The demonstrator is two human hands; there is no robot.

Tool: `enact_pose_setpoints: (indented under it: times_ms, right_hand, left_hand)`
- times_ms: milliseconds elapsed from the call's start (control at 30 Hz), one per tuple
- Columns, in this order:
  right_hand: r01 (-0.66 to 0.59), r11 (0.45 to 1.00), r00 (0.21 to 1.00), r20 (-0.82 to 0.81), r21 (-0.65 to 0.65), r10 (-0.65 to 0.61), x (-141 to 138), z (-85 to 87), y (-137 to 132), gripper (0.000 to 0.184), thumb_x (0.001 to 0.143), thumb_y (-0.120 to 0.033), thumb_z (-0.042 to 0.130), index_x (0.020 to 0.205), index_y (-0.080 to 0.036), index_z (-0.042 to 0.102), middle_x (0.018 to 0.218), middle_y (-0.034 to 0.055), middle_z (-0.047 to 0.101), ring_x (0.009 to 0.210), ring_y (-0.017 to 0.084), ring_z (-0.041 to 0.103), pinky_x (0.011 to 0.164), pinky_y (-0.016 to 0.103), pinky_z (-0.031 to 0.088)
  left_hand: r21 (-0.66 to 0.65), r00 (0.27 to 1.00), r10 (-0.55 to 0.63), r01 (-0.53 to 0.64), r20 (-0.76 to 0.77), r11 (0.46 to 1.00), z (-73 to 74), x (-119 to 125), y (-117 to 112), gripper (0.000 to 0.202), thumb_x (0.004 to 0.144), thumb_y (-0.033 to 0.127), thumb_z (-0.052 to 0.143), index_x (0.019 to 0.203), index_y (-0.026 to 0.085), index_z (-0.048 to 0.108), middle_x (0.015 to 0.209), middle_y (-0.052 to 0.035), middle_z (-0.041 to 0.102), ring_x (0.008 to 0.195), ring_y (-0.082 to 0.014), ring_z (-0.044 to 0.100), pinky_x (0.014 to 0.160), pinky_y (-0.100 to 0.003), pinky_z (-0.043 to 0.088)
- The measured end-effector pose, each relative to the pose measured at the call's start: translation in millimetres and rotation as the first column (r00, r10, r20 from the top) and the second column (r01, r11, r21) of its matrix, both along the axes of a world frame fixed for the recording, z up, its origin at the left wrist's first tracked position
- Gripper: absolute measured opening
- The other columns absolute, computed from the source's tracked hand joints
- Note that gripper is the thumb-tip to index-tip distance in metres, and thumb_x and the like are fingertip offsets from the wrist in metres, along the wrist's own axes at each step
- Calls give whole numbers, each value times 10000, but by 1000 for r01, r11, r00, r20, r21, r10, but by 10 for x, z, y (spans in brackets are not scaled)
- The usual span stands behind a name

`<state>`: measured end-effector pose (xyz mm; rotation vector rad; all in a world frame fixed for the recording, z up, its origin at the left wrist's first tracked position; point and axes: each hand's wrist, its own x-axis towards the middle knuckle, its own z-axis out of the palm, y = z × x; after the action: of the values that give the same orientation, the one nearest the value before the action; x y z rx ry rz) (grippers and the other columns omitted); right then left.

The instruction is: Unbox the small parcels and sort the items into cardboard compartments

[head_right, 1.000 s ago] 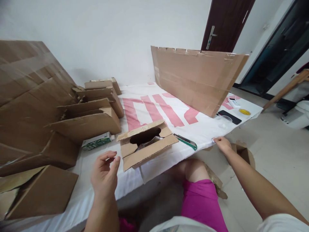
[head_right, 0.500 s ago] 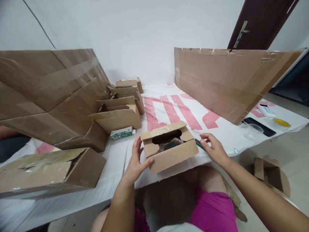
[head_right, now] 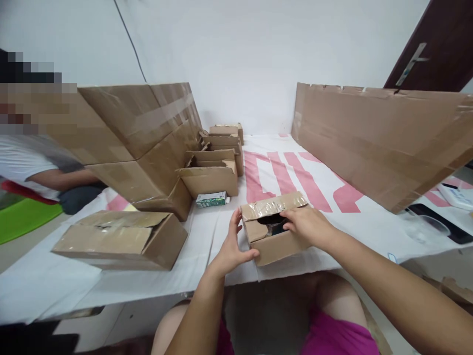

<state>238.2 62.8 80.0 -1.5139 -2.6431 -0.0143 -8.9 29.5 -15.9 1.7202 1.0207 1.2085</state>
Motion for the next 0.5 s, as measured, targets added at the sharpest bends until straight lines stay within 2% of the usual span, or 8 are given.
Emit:
enact_pose_setpoints:
  times_ms: [67,133,200,233,333,400,500]
  right_hand:
    - [-21,999,1000,-19,49,22,18,4,-8,406,827,-264,637,1228,-210,610,1186,106,674,1078,295,630,843,425,539]
    - [-85,976,993,-68,199,100,32,-1,-33,548,809,-262,663,1334,-205,517,1369,126,542,1264,317,492,978,484,465]
    - [-141,936,976,-110,322,185,39,-20,-43,623,808,-232,662,1391,-210,444,1476,126,414,1367,317,354,1062,521,379]
    - [-166,928,967,-127,335,219,40,-35,-34,594,817,-215,649,1379,-215,459,1462,124,433,1357,309,372,1063,516,380]
    - [-223,956,955,-155,192,254,36,-82,56,380,825,-217,633,1205,-206,618,1175,110,670,1086,263,619,933,432,500]
    - [-201,977,969,-130,65,208,28,-105,146,323,790,-249,668,1110,-206,674,1032,89,725,942,247,674,840,380,536]
    - [-126,991,992,-24,-34,125,11,-135,257,333,709,-236,709,1042,-240,711,1003,59,740,912,252,684,747,329,534]
  left_hand:
    - [-21,1000,-15,16,12,1000,-25,32,2,1320,552,469,851,1497,287,-52,1583,-156,53,1458,-361,83,1171,-549,141]
    - [-38,999,-18,19,28,999,-48,69,8,1406,498,483,872,1490,292,-106,1588,-155,18,1462,-364,42,1176,-552,113]
    - [-50,999,-5,8,44,999,-63,96,19,1436,480,475,882,1487,293,-125,1586,-157,34,1461,-363,59,1177,-550,114]
    - [-55,999,8,-5,49,998,-65,104,26,1428,486,463,884,1489,290,-119,1583,-159,59,1459,-362,84,1177,-548,121]
    - [-64,997,64,-61,42,996,-55,107,40,1371,510,412,884,1500,280,-55,1563,-165,156,1445,-357,164,1168,-549,165]
    - [-55,996,92,-91,17,994,-38,100,39,1352,512,377,884,1502,278,-32,1548,-168,209,1430,-358,212,1149,-553,211]
    - [-32,994,99,-100,-35,994,-8,89,22,1354,501,344,886,1503,270,-22,1539,-179,232,1414,-373,245,1129,-565,240]
